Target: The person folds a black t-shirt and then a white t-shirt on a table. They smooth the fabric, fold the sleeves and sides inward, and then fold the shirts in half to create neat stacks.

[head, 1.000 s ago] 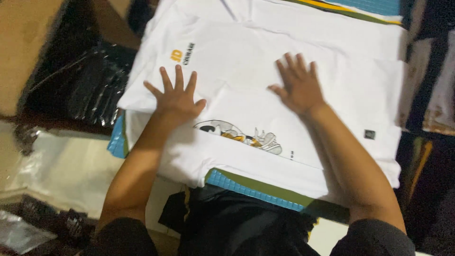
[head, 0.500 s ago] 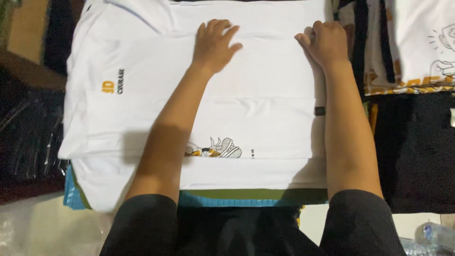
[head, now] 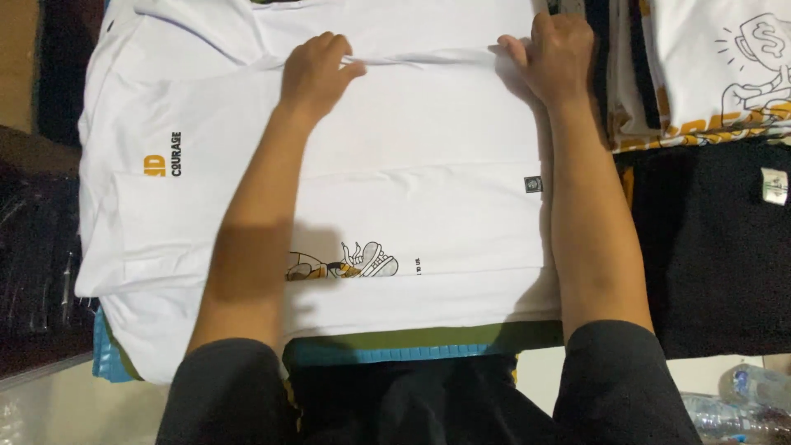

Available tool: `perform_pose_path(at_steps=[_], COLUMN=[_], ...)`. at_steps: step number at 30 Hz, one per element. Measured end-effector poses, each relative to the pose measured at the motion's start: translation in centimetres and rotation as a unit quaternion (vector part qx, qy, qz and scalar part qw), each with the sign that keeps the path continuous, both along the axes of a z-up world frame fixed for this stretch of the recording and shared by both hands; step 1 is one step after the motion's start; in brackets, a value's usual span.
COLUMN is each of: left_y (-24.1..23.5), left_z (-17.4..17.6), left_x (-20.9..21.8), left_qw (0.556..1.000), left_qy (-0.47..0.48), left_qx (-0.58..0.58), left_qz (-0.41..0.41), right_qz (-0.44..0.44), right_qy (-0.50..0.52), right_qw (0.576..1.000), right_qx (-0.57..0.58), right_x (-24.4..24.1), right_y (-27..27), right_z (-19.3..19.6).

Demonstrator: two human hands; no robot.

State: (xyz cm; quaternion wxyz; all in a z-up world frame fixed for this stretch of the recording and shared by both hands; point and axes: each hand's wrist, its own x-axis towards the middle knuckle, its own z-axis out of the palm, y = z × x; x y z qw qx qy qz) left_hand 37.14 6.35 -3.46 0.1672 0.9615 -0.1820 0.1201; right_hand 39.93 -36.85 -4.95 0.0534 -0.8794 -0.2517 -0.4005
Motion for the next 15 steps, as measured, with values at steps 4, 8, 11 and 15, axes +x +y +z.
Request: perform_pose_path(at_steps=[4, 8, 11, 15], left_y=[3.9, 5.0, 5.0, 5.1], left_z=[0.3, 3.1, 6.1, 7.4], left_x=[-2.8, -7.7, -12.4, -17.9], left_qw=[0.988, 0.959, 0.955, 0.952], left_qy=[-0.128, -0.26, -0.251, -0.257], left_qx=[0.007, 0.014, -0.003, 0.024], left_qz=[-0.08, -0.109, -0.155, -0.167], right_qz=[-0.008, -0.044, -0.074, -0.08], right_qy=[-0.037, -0.005, -0.001, 0.032], right_qw=[0.996, 0.993, 0.99, 0.987], right_qx=[-0.075, -0.111, -0.123, -0.134], right_x=[-6.0, -11.0, -15.3, -22.3], right_y=[1.5, 1.0, 0.4, 0.7], right_z=[5.6, 7.0, 7.6, 9.5])
